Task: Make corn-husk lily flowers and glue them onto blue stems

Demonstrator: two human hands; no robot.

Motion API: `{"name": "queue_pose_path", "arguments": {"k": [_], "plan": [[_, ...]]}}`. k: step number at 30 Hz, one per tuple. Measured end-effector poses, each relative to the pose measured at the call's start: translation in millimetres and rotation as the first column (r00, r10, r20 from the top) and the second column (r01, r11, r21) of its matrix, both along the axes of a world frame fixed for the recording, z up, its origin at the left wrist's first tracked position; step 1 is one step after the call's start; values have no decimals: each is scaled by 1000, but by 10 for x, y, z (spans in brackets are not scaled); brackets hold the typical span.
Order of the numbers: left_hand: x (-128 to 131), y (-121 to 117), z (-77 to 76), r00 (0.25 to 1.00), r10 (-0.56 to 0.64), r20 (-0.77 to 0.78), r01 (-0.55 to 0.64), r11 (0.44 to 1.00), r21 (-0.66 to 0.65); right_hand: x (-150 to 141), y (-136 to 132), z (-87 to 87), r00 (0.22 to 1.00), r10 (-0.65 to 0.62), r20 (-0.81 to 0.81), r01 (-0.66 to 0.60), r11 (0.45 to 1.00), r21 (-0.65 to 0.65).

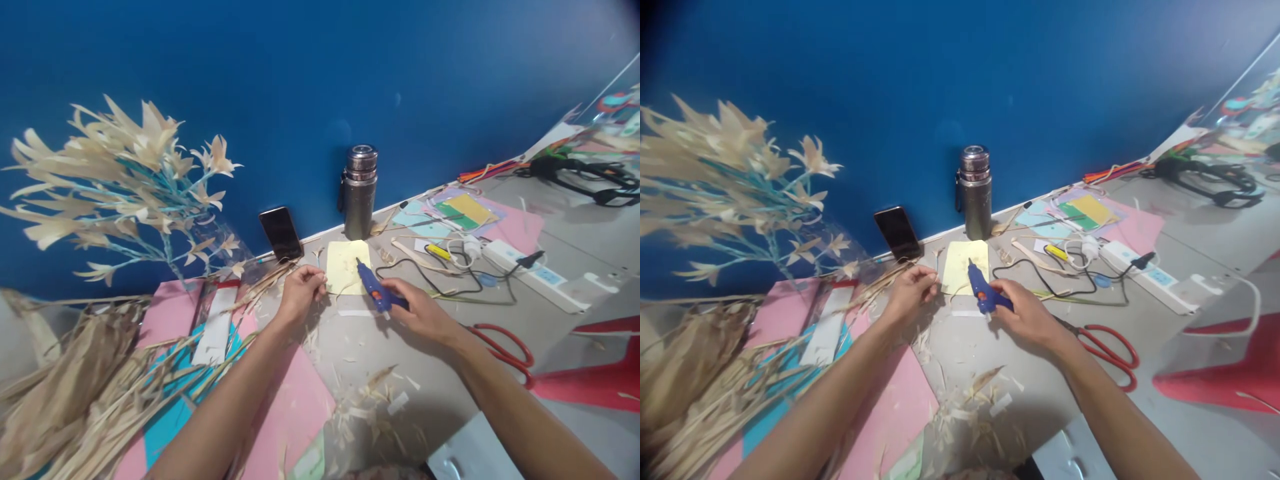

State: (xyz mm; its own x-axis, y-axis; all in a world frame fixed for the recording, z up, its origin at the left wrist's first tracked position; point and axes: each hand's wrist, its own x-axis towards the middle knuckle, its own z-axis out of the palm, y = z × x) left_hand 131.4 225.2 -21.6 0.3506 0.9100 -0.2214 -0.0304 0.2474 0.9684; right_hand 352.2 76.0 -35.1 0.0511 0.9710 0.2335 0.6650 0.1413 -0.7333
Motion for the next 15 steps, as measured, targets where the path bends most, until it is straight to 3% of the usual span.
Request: {"name": "queue_pose_path", "arguments": {"k": [3,7,11,15], "plan": [[-51,-102,147,998,-24,62,21,998,55,-44,-75,107,983,123,-133,-115,991,68],[-81,-213,281,998,-48,50,42,993,113,-164,-146,207,963,234,-132,-215,966,146],[-82,-262,319,998,-64,25,60,987,150,-233,-160,227,965,244,-99,-221,954,202],[-83,-281,352,990,-95,104,88,993,74,-232,-170,240,970,217,-107,-186,953,241]]}}
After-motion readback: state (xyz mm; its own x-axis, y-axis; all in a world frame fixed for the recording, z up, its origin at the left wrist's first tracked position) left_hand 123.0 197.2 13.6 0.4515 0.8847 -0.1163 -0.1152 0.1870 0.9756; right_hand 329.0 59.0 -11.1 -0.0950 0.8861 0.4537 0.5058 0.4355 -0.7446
